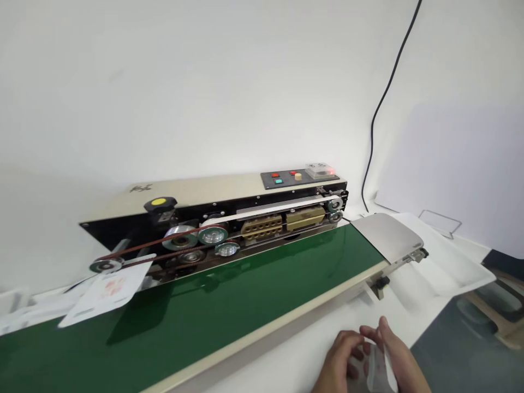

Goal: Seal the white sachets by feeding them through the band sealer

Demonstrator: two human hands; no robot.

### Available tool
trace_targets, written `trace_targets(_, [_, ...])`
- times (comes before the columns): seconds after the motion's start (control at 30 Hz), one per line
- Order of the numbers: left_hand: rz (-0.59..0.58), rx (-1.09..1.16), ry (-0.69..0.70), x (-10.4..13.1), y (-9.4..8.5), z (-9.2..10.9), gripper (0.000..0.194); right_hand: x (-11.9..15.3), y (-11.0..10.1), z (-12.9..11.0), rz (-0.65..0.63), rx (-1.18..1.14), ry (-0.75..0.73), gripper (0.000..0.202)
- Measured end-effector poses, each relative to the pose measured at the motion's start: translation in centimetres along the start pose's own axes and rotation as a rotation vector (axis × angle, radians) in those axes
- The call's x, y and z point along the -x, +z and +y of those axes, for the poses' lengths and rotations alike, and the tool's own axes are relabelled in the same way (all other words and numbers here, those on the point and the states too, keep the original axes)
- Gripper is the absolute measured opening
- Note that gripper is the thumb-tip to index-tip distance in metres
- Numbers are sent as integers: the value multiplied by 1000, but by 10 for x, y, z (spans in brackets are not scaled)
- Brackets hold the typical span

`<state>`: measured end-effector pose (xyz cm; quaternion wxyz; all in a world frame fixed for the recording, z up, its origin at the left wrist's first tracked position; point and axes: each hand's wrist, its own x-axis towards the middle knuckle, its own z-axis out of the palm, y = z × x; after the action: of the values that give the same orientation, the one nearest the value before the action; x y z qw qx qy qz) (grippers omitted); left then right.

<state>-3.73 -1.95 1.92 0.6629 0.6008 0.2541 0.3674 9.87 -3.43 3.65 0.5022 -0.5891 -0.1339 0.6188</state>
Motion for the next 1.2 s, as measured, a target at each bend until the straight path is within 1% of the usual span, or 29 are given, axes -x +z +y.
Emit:
trace_targets(0.07, [25, -179, 144, 1, -1, 5, 71, 0, 7, 1, 70, -63, 34, 73])
trace_targets(0.13, [55, -325, 240, 1, 1, 7, 65, -1, 11, 0, 59, -47, 8, 77])
trace_targets(0.17, [89, -398, 249, 1, 2, 7, 59, -2, 14, 1, 33, -15, -14, 77])
trace_targets(0.23, [182, -537, 214, 2, 3, 6, 42, -3, 18, 3, -42, 84, -67, 73])
trace_targets(0.3, [257, -620, 115, 2, 3, 6, 30, -4, 22, 6, -98, 203, -137, 65])
trace_targets(0.33, [277, -621, 53, 2, 3, 7, 28, -4, 22, 6, -108, 265, -185, 63])
trace_targets(0.43, [295, -508, -99, 0, 2, 15, 23, -2, 19, -1, -106, 473, -372, 62])
trace_targets(0.5, [294, -411, -122, -2, 1, 19, 21, 0, 14, -10, -128, 602, -479, 59])
trace_targets(0.6, [279, -326, -158, -5, 1, 20, 18, 1, 6, -19, -183, 676, -542, 49])
trace_targets(0.73, [261, -153, -252, -7, 4, 17, 17, -1, 1, -18, -201, 625, -554, 43])
trace_targets(0.77, [265, -103, -277, -7, 5, 17, 17, -1, 0, -15, -224, 586, -524, 42])
trace_targets(0.83, [287, -33, -316, -8, 6, 16, 18, -1, 0, -9, -289, 482, -410, 41])
trace_targets(0.9, [307, 5, -329, -10, 6, 17, 19, 0, 0, -3, -355, 408, -297, 40])
trace_targets(0.93, [310, 19, -329, -10, 6, 17, 20, 1, 0, -1, -376, 396, -270, 40])
trace_targets(1.0, [310, 35, -326, -11, 5, 19, 22, 3, 1, 1, -382, 412, -292, 40])
trace_targets(1.07, [295, 43, -322, -10, 5, 20, 25, 5, 0, 1, -367, 466, -372, 41])
trace_targets(1.13, [250, 66, -299, -8, 4, 20, 31, 9, -4, -2, -351, 515, -420, 43])
trace_targets(1.2, [191, 89, -250, -5, 3, 19, 35, 16, -13, -9, -345, 533, -421, 45])
